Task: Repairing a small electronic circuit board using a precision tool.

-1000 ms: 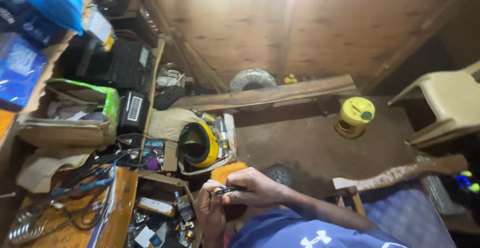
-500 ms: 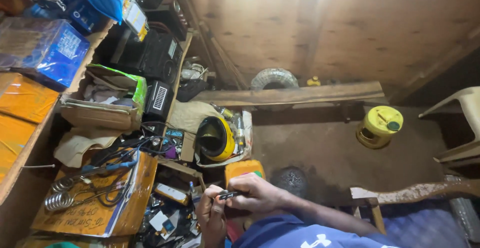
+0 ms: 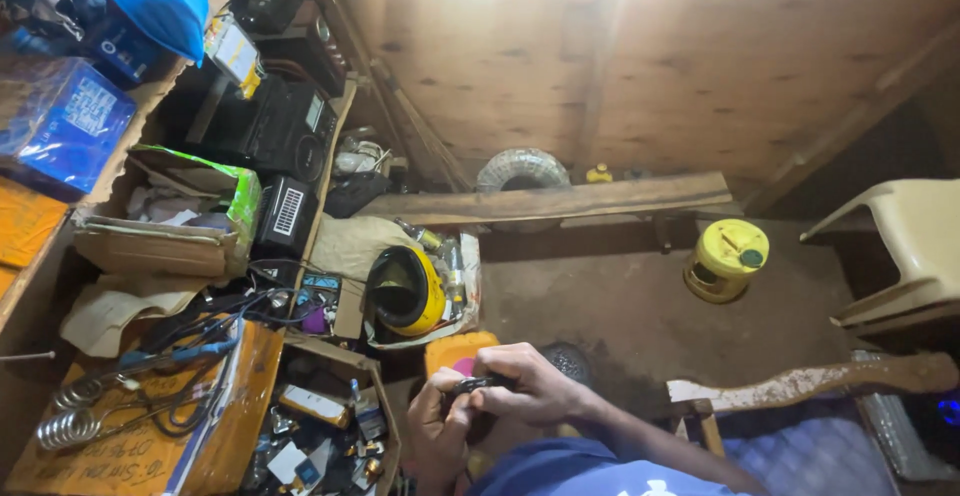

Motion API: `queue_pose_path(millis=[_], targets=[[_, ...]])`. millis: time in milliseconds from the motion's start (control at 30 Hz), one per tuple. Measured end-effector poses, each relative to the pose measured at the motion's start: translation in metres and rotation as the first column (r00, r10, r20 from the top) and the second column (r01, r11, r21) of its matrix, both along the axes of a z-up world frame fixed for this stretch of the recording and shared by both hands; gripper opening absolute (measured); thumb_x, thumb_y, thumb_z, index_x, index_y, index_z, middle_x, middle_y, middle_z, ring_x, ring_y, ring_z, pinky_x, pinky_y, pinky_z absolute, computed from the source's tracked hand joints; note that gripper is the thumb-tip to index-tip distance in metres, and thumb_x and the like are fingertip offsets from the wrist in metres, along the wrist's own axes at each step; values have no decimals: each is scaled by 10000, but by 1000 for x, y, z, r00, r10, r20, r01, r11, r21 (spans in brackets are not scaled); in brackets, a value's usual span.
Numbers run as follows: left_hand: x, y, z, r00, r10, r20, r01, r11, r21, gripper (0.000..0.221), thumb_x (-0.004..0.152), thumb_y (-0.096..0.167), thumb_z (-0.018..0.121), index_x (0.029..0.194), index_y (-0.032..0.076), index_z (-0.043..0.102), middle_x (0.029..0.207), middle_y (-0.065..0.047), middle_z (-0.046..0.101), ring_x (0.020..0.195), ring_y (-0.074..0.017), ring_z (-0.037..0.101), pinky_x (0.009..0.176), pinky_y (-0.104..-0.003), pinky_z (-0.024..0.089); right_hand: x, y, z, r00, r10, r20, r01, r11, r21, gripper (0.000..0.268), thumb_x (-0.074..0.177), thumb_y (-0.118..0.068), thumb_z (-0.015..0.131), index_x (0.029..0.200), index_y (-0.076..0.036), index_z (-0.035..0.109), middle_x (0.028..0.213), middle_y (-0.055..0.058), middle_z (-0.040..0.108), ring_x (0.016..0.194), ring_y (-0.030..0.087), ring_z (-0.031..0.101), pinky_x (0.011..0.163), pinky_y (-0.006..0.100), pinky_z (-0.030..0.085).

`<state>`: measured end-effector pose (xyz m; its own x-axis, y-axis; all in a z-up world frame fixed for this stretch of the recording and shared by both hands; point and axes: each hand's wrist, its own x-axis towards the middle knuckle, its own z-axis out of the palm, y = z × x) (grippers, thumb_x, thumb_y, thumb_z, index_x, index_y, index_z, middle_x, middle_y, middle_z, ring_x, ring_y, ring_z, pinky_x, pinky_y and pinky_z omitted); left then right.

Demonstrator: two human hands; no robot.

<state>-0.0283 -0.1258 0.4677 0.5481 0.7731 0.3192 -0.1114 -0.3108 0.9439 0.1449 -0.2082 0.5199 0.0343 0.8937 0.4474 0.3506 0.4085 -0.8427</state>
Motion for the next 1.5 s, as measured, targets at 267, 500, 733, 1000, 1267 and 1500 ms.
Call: queue_pose_path(millis=[267,500,733,1000,1267,1500], targets=[[28,-29,3,998,-36,58,40,996,-79,120,903,180,659,802,115,664,750,-8,695,697,-140,623,658,-307,507,26,-27,-9,1000,20,-3,-20,998,-62,275,1067,-233,561,844,-86,496,761,16,485,656,170,411,600,338,377],[52,-50,10,990,-109,88,112,994,-19,142,955,219,642,867,108,653,803,-13,717,728,-156,638,677,-324,504,44,-48,9,1000,11,-24,-12,999,-37,334,1070,-237,577,791,-73,496,730,31,495,619,172,400,557,358,350],[69,-51,10,979,-174,109,174,985,8,155,969,244,628,915,98,618,823,-21,597,735,-158,519,672,-333,432,59,-60,-13,996,-87,-15,86,996,-10,330,1052,-295,622,812,-79,553,750,22,541,645,182,490,604,347,405],[77,-51,4,973,-200,116,209,976,-66,166,961,233,652,854,108,630,796,-1,601,719,-143,534,657,-318,430,68,-66,-7,990,-139,23,140,988,-58,388,1074,-385,609,838,-78,580,762,14,542,657,160,490,601,334,399],[49,-15,-6,990,-124,60,129,988,-89,66,895,98,618,833,95,640,788,-29,643,732,-162,579,677,-324,477,36,-26,-15,993,-119,-24,118,992,-51,378,1097,-358,576,842,-79,570,749,16,538,647,156,460,589,332,394],[0,29,6,996,-32,82,30,999,26,90,880,83,576,813,109,631,764,-16,666,699,-165,617,671,-323,500,-6,26,-11,998,-47,-45,44,996,-73,246,1054,-273,673,913,-72,663,774,28,615,661,145,526,606,310,452]])
